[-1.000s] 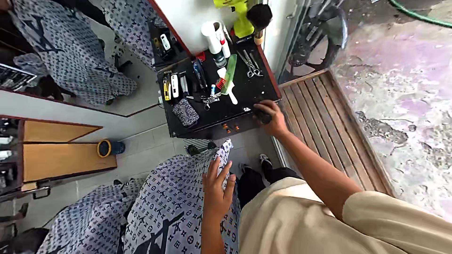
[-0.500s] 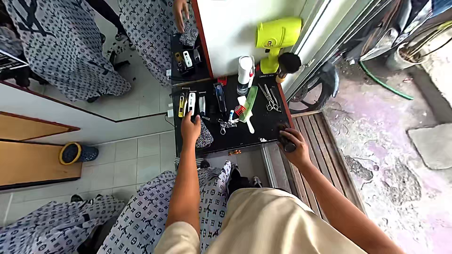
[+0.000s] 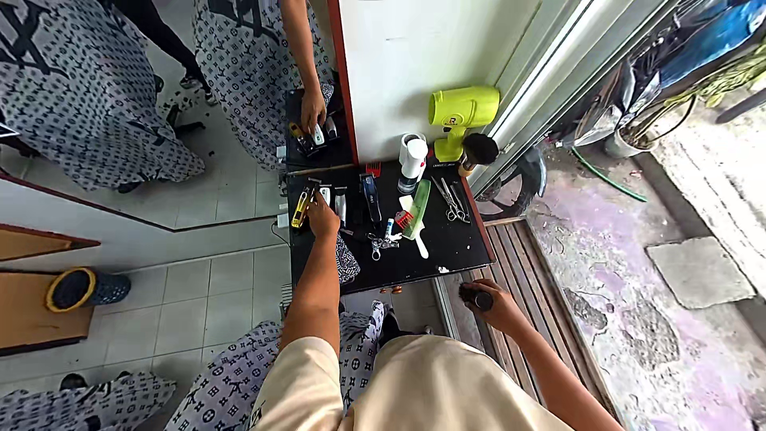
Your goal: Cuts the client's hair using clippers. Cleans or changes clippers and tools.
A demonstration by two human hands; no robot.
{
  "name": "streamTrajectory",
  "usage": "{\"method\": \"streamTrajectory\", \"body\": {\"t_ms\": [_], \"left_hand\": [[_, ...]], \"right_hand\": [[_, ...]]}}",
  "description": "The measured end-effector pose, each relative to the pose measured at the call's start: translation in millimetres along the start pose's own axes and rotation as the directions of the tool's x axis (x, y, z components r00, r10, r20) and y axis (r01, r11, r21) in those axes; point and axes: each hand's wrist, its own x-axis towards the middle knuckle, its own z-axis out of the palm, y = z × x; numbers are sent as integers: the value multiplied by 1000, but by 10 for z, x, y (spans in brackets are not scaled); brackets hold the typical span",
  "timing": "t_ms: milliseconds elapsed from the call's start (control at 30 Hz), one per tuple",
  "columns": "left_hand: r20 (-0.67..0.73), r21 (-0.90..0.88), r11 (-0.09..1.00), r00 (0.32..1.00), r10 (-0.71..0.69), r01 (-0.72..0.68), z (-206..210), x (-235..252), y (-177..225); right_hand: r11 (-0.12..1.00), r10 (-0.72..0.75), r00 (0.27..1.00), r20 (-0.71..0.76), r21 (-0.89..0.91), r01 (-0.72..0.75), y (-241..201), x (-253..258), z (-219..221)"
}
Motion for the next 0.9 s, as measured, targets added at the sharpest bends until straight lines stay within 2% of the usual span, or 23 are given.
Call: {"method": "streamTrajectory", "body": {"t_ms": [133,200,267,333,400,467,500,567,600,633,667,700,733,767,800,833,867,900], "left_hand": [[19,-58,998,1000,-21,22,13,24,-17],[0,-109,994,1000,2,-2,-49,4,-27],[-20,-200,979,999,35,-39,-215,-113,-25],[-4,-403,912,997,83,-78,-440,-343,5],[99,-704,708,981,167,-50,-586,-773,130],[285,-865,488,913,291,115,-631,-1316,374],[374,-881,426,853,363,205,-603,-1562,498],[498,-852,432,711,496,296,-460,-1946,714],[534,-837,446,648,543,316,-354,-2079,796],[556,-828,442,602,573,344,-261,-2180,859],[567,-824,413,580,585,389,-197,-2252,909],[563,-825,364,573,596,433,-160,-2296,945],[559,-821,307,565,607,482,-154,-2324,970],[567,-802,263,544,618,537,-173,-2341,991],[588,-771,242,511,627,590,-191,-2351,1017],[613,-738,252,466,638,625,-192,-2352,1044],[633,-716,287,418,652,636,-168,-2348,1057],[639,-714,322,391,662,622,-113,-2347,1053]], "right_hand": [[999,-40,998,41,-24,41,-123,81,37],[996,-84,996,-3,6,84,-209,140,-11],[985,-120,987,-108,107,132,-351,179,-123],[941,-90,971,-220,302,156,-563,233,-317],[803,-46,950,-308,555,219,-788,286,-538],[597,-35,947,-321,753,277,-920,352,-702],[472,-53,952,-301,832,290,-961,405,-758],[295,-117,961,-252,915,276,-990,531,-816],[309,-121,956,-266,905,291,-956,601,-816],[422,-78,943,-323,847,324,-903,668,-810],[576,-14,912,-410,742,343,-831,721,-801],[680,56,871,-489,657,325,-747,753,-777],[682,153,847,-509,675,282,-686,747,-737],[581,287,850,-441,786,211,-680,702,-693],[407,409,864,-295,906,116,-711,639,-657],[211,461,880,-113,977,14,-758,579,-637],[53,451,892,35,996,-65,-814,530,-626],[-50,435,897,77,997,-62,-850,509,-614]]}}
